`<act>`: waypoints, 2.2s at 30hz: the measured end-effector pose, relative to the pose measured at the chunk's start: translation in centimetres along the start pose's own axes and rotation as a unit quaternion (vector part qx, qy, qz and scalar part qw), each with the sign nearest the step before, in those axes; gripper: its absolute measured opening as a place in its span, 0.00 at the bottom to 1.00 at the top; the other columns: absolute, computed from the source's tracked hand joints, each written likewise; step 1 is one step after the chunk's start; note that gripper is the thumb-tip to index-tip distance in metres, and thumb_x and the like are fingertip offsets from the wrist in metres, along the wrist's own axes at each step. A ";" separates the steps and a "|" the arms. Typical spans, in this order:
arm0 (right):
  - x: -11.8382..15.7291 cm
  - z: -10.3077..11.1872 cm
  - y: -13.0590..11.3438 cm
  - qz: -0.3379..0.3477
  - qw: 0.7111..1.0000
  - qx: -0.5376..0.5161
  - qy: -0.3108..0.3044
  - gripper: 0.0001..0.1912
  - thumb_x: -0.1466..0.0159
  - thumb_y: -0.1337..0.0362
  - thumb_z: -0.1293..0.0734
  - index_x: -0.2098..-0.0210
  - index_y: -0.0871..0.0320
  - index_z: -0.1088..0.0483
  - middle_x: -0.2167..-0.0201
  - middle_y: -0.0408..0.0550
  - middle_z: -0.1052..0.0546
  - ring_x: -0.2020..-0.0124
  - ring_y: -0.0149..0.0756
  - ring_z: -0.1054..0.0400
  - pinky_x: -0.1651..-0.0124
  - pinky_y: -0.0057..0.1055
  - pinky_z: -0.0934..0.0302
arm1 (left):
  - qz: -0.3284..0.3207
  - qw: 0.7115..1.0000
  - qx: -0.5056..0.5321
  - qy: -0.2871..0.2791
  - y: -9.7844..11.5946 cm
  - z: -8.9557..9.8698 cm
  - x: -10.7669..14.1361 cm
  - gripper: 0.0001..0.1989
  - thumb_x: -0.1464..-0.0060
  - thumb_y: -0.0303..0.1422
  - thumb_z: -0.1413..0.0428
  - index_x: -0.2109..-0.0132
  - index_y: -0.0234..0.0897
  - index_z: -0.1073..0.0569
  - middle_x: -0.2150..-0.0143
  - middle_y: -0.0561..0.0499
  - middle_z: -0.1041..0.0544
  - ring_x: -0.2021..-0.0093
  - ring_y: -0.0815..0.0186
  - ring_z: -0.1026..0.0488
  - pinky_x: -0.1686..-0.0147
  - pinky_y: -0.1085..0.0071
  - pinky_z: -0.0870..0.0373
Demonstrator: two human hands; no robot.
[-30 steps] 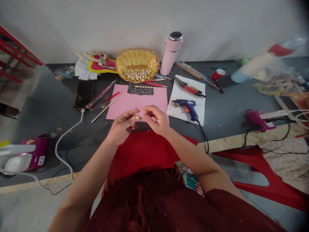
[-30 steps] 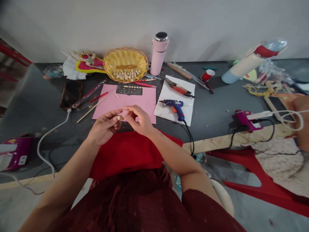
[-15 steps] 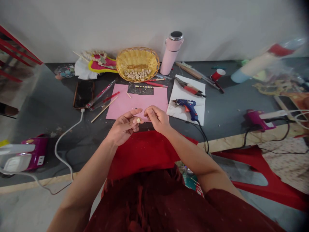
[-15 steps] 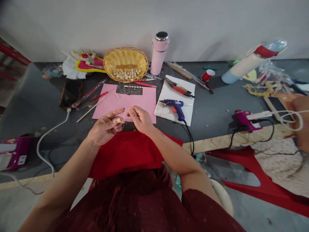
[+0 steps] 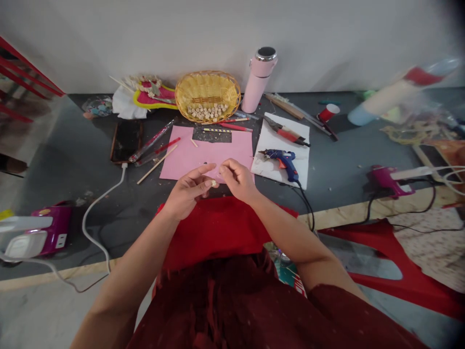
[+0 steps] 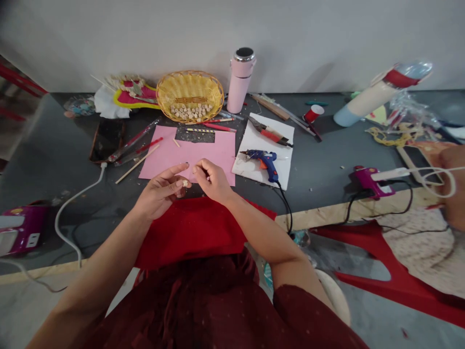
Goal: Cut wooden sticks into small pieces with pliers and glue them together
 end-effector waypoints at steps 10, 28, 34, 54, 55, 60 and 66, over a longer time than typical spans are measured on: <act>0.2 -0.5 -0.6 0.124 0.990 -0.048 -0.040 0.10 0.37 0.62 0.34 0.55 0.54 0.31 0.58 0.47 0.31 0.67 0.27 0.35 0.66 0.28 0.35 | -0.012 0.999 0.043 0.031 0.2 0.3 -0.3 0.24 0.55 0.29 0.35 0.49 0.39 0.27 0.69 0.52 0.23 0.76 0.76 0.35 0.75 0.77 0.39; 0.3 -0.2 -0.9 0.206 0.978 0.023 0.018 0.08 0.36 0.69 0.35 0.58 0.55 0.28 0.63 0.48 0.28 0.62 0.31 0.31 0.63 0.30 0.33 | 0.009 0.999 0.003 0.041 -0.1 0.4 -0.3 0.12 0.55 0.36 0.35 0.64 0.34 0.22 0.73 0.53 0.28 0.76 0.76 0.38 0.75 0.79 0.38; 0.4 -0.2 -0.8 0.242 0.969 0.050 0.031 0.06 0.37 0.71 0.36 0.61 0.55 0.29 0.65 0.47 0.28 0.65 0.30 0.31 0.65 0.28 0.33 | 0.012 0.999 -0.010 0.040 -0.2 0.3 -0.4 0.11 0.55 0.37 0.35 0.66 0.34 0.22 0.73 0.53 0.28 0.77 0.77 0.39 0.76 0.78 0.39; 0.3 0.5 -0.6 0.094 0.995 0.016 -0.024 0.10 0.30 0.64 0.47 0.69 0.56 0.43 0.73 0.42 0.39 0.72 0.29 0.43 0.68 0.30 0.44 | 0.018 0.999 0.005 0.041 -0.4 0.6 -0.3 0.11 0.53 0.35 0.36 0.62 0.34 0.22 0.66 0.49 0.25 0.76 0.77 0.39 0.74 0.77 0.39; 0.3 0.5 -0.7 0.079 0.996 0.016 -0.030 0.12 0.30 0.63 0.47 0.70 0.56 0.43 0.75 0.41 0.40 0.74 0.28 0.44 0.69 0.29 0.45 | 0.018 0.999 0.009 0.041 -0.4 0.6 -0.3 0.11 0.53 0.35 0.36 0.62 0.34 0.22 0.66 0.49 0.25 0.76 0.76 0.39 0.74 0.77 0.39; 0.3 0.2 -0.6 0.103 0.995 0.014 -0.002 0.05 0.34 0.64 0.40 0.66 0.57 0.35 0.72 0.42 0.34 0.74 0.26 0.42 0.69 0.28 0.43 | 0.009 0.999 0.008 0.043 -0.2 0.5 -0.4 0.11 0.54 0.35 0.35 0.63 0.34 0.22 0.66 0.50 0.25 0.76 0.77 0.39 0.75 0.77 0.38; 0.1 -0.2 -0.7 0.163 0.986 -0.006 -0.015 0.07 0.36 0.67 0.36 0.58 0.56 0.30 0.66 0.46 0.28 0.70 0.28 0.35 0.66 0.28 0.38 | 0.008 0.998 -0.017 0.061 -0.4 0.7 -0.5 0.12 0.56 0.35 0.35 0.63 0.35 0.21 0.72 0.53 0.27 0.77 0.77 0.37 0.75 0.79 0.38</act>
Point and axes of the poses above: each hand's wrist, its own x-axis away from the middle knuckle, its own z-axis out of the back of the hand, y = z × x, the point moved 2 cm from there along -x, towards the middle knuckle
